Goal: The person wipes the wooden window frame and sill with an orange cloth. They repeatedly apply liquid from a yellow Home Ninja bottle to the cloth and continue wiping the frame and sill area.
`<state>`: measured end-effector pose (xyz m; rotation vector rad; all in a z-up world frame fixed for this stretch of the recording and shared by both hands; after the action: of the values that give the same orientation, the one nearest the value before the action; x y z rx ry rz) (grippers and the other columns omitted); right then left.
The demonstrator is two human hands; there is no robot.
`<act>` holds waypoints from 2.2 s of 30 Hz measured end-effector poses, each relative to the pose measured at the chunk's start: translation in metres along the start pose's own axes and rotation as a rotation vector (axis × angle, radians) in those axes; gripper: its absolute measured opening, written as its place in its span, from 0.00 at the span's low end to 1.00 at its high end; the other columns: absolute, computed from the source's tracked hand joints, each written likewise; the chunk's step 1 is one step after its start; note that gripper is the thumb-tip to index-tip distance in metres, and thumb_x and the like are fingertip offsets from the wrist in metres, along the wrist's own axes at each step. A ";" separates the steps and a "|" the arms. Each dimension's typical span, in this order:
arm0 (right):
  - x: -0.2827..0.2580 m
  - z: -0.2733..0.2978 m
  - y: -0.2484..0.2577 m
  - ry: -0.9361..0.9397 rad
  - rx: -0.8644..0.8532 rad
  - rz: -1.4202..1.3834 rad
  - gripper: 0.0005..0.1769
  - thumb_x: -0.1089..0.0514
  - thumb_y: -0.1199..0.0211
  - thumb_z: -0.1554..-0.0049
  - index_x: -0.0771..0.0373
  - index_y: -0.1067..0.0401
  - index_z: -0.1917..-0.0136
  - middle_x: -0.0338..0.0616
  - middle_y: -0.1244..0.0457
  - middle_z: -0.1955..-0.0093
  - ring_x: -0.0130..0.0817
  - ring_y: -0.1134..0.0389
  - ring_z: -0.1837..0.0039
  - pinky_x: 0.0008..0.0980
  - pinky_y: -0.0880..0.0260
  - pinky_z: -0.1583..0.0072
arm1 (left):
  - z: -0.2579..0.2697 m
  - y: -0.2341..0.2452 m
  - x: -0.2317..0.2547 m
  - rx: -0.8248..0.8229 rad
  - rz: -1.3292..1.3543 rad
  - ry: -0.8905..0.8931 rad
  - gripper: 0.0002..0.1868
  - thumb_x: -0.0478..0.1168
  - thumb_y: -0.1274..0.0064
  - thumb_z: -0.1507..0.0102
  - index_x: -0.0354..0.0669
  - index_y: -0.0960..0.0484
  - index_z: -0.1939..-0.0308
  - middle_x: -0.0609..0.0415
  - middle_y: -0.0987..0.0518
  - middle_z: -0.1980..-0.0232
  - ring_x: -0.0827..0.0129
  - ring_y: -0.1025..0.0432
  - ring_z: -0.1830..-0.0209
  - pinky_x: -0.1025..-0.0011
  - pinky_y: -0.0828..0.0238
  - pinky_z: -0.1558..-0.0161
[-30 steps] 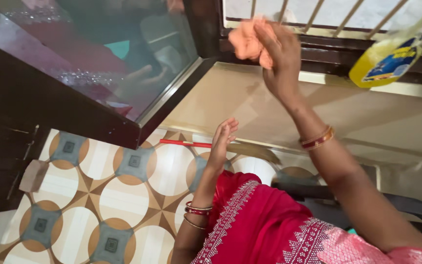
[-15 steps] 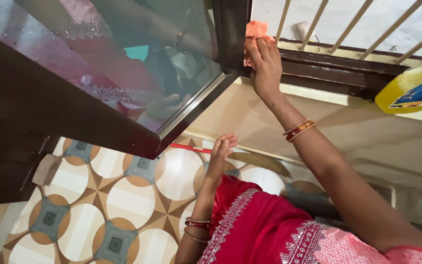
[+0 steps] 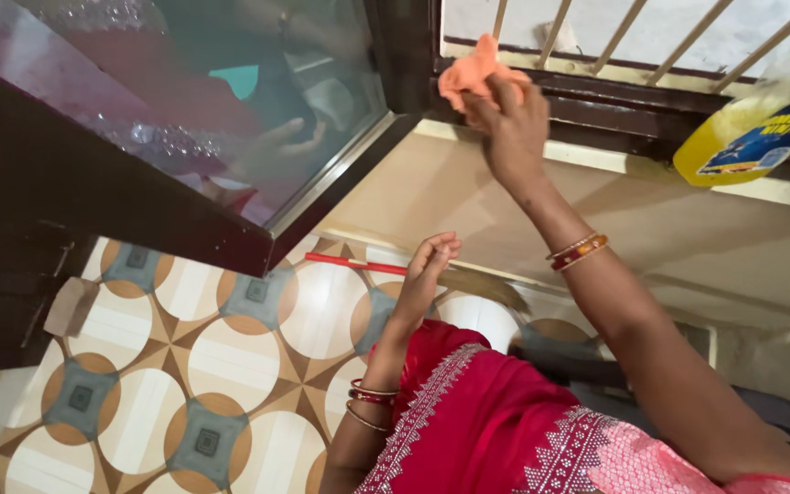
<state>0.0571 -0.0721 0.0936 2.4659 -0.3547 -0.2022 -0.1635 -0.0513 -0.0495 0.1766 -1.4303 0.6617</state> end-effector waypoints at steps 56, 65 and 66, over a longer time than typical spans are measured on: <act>0.057 -0.015 0.029 -0.565 0.242 -0.684 0.37 0.57 0.41 0.25 0.67 0.59 0.15 0.55 0.67 0.13 0.46 0.71 0.12 0.41 0.66 0.14 | -0.188 -0.113 0.175 0.237 -0.224 -0.940 0.37 0.51 0.58 0.23 0.42 0.55 0.15 0.42 0.53 0.18 0.55 0.54 0.16 0.60 0.54 0.18; 0.102 -0.084 -0.026 -0.703 0.340 -0.650 0.20 0.51 0.50 0.26 0.67 0.42 0.29 0.53 0.41 0.43 0.39 0.41 0.42 0.38 0.40 0.40 | -0.307 -0.117 0.176 0.334 -0.339 -0.898 0.26 0.51 0.63 0.25 0.32 0.38 0.33 0.35 0.30 0.38 0.44 0.33 0.36 0.56 0.35 0.35; 0.107 -0.084 -0.028 -0.752 0.327 -0.596 0.19 0.50 0.52 0.27 0.67 0.37 0.32 0.51 0.35 0.53 0.36 0.36 0.53 0.36 0.35 0.49 | -0.310 -0.115 0.177 0.340 -0.418 -0.929 0.25 0.51 0.64 0.25 0.32 0.36 0.34 0.35 0.28 0.40 0.43 0.31 0.39 0.56 0.33 0.37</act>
<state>0.1839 -0.0349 0.1365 2.6619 0.0718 -1.4331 0.1608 0.0639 0.0993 1.1350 -2.0538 0.4746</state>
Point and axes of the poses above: each hand's wrist, its own z-axis away from the middle knuckle, its own y-axis out of the back of the hand, x = y × z, the point moved 4 cm from there along -z, towards the middle knuckle
